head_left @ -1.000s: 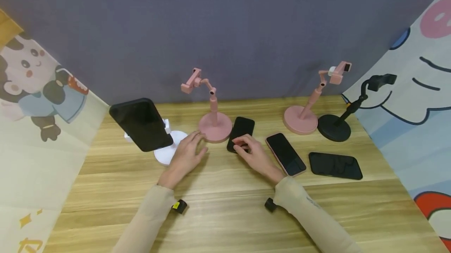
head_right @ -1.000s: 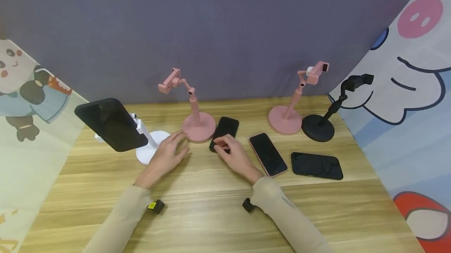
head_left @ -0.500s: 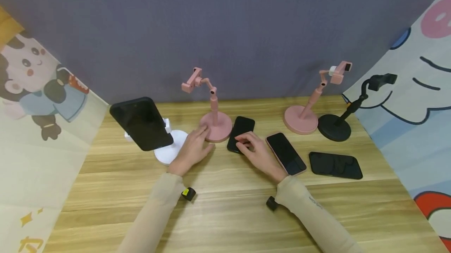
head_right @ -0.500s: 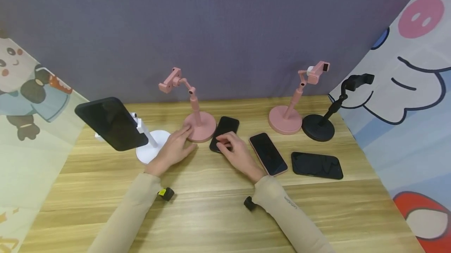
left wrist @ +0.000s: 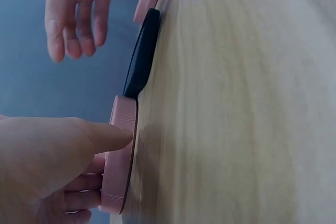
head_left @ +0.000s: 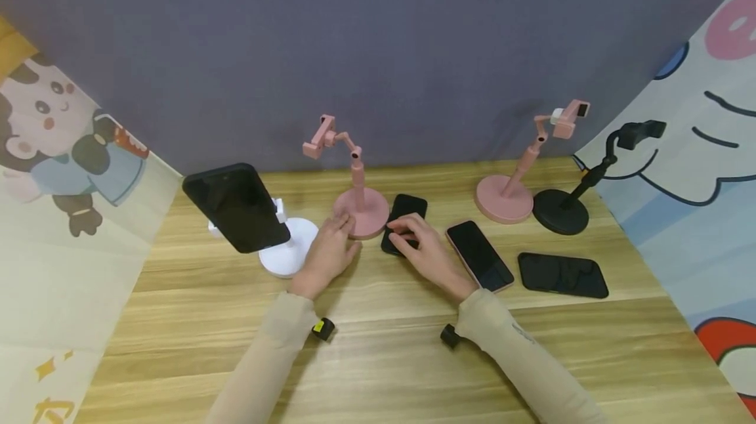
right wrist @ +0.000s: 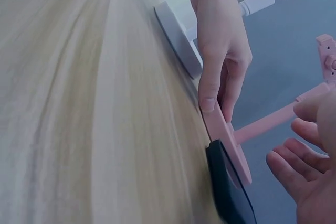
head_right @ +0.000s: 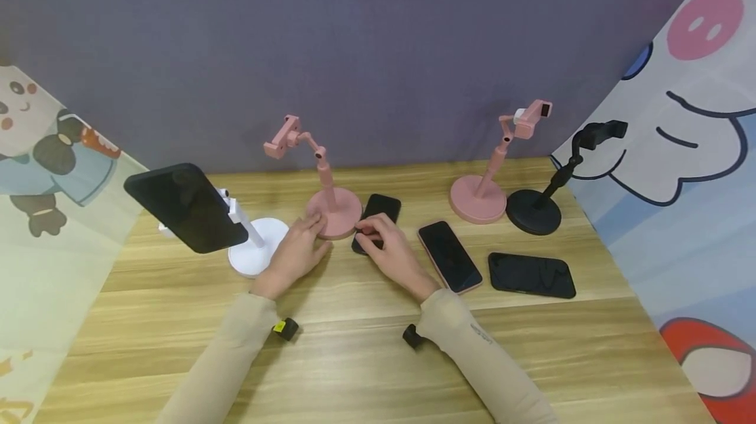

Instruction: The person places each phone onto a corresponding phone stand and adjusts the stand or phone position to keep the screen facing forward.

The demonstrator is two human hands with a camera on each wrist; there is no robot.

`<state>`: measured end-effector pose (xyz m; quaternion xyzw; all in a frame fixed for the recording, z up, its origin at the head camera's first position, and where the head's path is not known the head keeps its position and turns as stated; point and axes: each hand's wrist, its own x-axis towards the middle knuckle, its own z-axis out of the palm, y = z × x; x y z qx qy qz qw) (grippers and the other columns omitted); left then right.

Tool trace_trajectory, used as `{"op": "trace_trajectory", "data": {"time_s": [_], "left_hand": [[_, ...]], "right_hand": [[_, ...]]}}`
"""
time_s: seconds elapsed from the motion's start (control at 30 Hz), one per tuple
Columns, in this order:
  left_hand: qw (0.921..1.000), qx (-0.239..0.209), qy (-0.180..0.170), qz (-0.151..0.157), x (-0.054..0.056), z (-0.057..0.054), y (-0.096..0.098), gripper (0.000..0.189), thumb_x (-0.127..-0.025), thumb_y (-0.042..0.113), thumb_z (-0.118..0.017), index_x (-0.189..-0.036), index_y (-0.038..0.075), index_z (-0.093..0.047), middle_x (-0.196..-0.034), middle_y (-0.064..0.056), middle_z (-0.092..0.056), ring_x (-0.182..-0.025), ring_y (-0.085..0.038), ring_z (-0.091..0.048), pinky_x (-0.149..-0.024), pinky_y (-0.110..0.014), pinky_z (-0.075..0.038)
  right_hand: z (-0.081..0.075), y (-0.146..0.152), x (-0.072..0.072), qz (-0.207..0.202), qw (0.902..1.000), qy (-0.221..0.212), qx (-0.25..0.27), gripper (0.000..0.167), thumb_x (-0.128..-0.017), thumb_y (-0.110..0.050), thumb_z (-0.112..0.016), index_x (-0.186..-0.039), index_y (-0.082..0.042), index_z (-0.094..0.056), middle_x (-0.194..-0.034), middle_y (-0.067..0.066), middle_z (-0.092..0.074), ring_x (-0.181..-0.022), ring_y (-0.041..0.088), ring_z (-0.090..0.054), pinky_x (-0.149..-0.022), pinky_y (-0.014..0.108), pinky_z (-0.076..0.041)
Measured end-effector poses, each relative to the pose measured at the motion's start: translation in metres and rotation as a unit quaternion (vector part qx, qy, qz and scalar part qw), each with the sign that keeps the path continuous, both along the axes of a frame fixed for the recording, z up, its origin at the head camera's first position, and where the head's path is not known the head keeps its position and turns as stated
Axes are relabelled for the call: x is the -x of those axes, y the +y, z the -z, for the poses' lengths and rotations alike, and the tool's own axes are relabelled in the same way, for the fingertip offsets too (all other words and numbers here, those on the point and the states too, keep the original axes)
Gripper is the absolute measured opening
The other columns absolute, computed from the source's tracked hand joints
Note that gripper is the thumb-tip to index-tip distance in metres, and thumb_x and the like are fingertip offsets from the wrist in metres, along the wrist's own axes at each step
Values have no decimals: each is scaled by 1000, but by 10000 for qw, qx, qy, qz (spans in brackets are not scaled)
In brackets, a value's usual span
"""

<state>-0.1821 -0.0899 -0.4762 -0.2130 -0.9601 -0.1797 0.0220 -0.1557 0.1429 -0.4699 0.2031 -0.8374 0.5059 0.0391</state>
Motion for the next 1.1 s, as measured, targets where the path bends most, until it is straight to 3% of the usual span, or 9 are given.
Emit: {"op": "trace_trajectory", "data": {"time_s": [0.43, 0.63, 0.9, 1.1], "left_hand": [[9992, 107, 342, 153, -15, -2, 7, 57, -97, 25, -74, -140, -8, -58, -144, -28, -56, -139, -43, -50, -123, -50, -32], [9979, -25, 626, 146, -23, 0, 8, 52, -93, 24, -78, -134, -5, -64, -134, -26, -63, -128, -44, -58, -113, -52, -46], [9962, 209, 817, 203, -31, 3, 11, 59, -94, 35, -77, -138, -2, -62, -130, -25, -65, -125, -40, -59, -112, -51, -46], [9951, 89, 977, 145, -35, 6, 12, 61, -95, 39, -75, -139, -1, -61, -126, -24, -66, -120, -39, -60, -107, -52, -49]], "right_hand": [[-9, -18, 0, -155, 9981, 424, 414, 31, -100, -2, -65, -130, 4, -61, -123, 23, -59, -113, 31, -63, -97, 41, -57], [-22, -30, -1, -251, 9964, 605, 535, 34, -101, -5, -65, -133, 3, -58, -123, 21, -59, -115, 32, -62, -99, 45, -57], [-33, -45, -3, -288, 9940, 820, 669, 41, -99, -3, -67, -137, 5, -56, -127, 20, -60, -115, 33, -64, -97, 44, -58], [-40, -55, -4, -188, 9931, 901, 721, 43, -99, -6, -69, -139, 3, -54, -130, 18, -62, -116, 30, -65, -99, 40, -57]]}}
